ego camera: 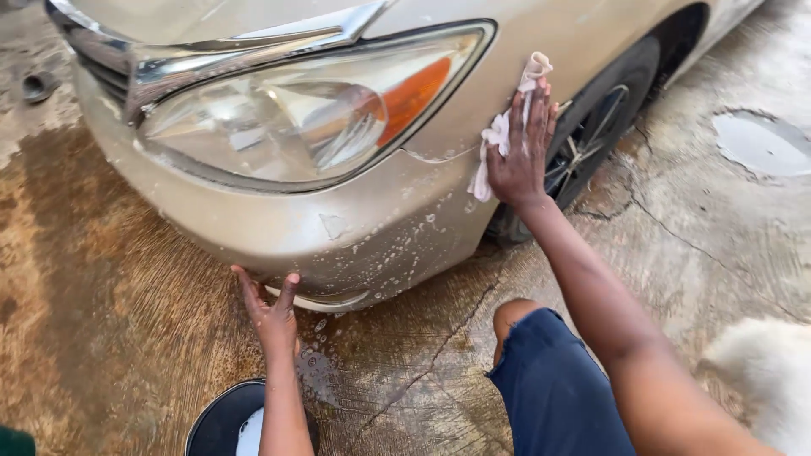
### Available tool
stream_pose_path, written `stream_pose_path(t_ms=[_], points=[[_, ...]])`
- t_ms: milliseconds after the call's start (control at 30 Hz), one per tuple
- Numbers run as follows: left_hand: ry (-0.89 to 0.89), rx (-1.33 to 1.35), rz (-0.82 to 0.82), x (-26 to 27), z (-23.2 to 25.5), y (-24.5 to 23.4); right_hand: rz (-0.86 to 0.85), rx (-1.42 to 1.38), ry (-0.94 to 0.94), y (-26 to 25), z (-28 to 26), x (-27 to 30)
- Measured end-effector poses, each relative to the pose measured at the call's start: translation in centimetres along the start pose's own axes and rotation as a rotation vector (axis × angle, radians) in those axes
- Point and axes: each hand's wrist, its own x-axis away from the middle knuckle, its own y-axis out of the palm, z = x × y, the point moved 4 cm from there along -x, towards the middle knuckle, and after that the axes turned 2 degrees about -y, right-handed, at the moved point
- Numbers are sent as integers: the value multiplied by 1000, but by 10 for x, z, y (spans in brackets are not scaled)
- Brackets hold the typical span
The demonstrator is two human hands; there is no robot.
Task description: Cleaning the front bumper and headlight of a car using a soapy cloth and water.
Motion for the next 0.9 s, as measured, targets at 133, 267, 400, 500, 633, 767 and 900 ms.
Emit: stream_pose_path(t_ms=[133, 267, 400, 500, 633, 767, 900], points=[[36, 10, -16, 1, -4, -2, 213, -107, 307, 9, -4, 14], [31, -93, -48, 4, -3, -3, 301, -175, 470, 31, -40, 63], [-59, -201, -35, 6, 9, -7, 361, -242, 631, 74, -83, 125], [-78, -252, -43, 2, -6, -9, 363, -340, 809, 105, -96, 169], [-98, -257, -52, 4, 0, -7, 346, -517, 1272, 132, -103, 213], [-129, -273, -54, 4, 3, -6, 152, -441, 1645, 182, -69, 260], [-38, -222, -62, 2, -6, -8, 546, -805, 1738, 222, -46, 304]])
